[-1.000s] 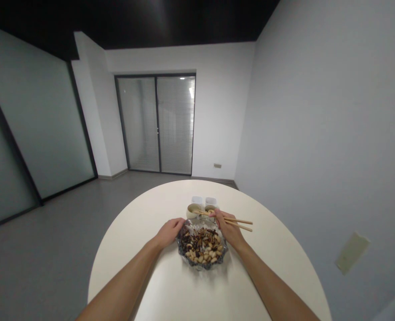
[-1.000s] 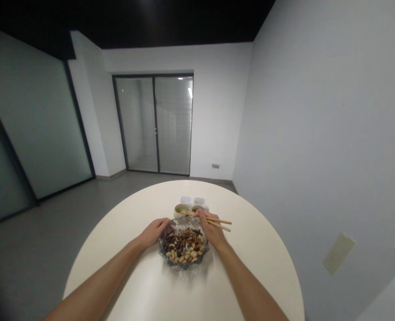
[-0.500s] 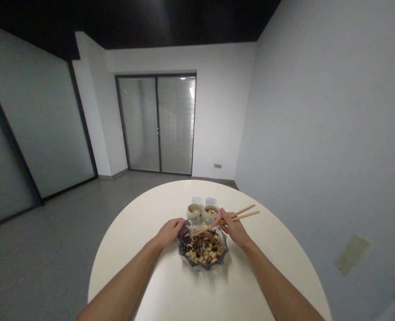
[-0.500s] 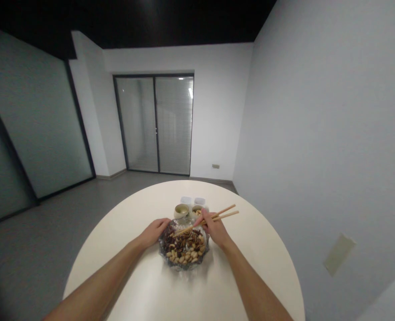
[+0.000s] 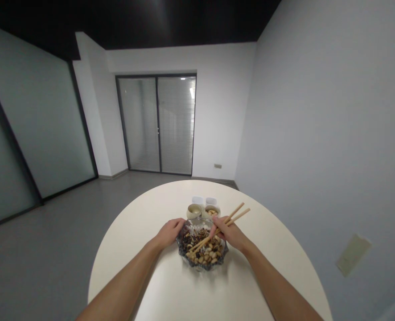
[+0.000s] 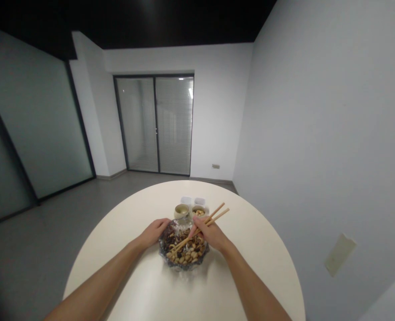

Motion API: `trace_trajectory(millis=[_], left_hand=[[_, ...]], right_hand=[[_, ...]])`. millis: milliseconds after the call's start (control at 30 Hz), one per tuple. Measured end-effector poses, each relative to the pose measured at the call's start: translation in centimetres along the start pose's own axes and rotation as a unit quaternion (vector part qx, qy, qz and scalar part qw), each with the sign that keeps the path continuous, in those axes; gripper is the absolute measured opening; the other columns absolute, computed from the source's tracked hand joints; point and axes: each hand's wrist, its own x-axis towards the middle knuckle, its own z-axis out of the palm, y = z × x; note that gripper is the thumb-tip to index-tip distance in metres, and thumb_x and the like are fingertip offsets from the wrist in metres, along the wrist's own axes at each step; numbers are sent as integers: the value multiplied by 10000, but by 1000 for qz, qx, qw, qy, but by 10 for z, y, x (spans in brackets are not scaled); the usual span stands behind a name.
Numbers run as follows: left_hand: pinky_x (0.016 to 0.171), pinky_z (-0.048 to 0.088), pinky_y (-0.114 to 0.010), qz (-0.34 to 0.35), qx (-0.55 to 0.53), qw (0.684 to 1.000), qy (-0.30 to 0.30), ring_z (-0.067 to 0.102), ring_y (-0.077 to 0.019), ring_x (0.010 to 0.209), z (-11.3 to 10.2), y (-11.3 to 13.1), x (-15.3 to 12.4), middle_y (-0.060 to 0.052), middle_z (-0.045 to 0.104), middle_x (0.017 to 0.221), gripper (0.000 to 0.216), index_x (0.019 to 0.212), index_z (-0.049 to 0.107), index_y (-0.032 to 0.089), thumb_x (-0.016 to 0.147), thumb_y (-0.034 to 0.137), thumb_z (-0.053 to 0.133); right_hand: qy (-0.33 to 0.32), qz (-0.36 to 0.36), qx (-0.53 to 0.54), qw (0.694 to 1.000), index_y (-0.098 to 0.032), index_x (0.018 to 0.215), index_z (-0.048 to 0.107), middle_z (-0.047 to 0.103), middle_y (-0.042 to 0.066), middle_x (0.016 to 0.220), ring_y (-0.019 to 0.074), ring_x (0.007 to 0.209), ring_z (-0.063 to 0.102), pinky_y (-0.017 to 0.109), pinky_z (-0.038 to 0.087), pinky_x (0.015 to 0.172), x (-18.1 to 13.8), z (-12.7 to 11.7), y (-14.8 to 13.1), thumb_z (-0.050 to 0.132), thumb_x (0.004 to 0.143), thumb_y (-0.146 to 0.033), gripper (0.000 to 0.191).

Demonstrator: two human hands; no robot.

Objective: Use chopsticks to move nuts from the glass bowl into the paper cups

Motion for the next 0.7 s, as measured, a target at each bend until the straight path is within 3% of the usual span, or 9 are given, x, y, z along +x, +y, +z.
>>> trace_trajectory(millis=[333,700], left_hand=[[827,468,-314,2,-8,1000,0,631,-236,885,0,1,1,-62,748,941,544,903,728,176,938,555,340],[816,465,-303,9,0,1000,2,632,-232,892,1,1,-1,-56,746,927,531,886,718,182,947,543,333]], right_hand=[[-17,11,-17,1000,-152,690,766,331,-53,418,77,396,305,225,211,403,1,2,3,391,951,-633,663],[6,6,-1,1000,-145,677,755,307,-63,386,73,369,286,229,190,395,0,-4,5,404,933,-654,669]])
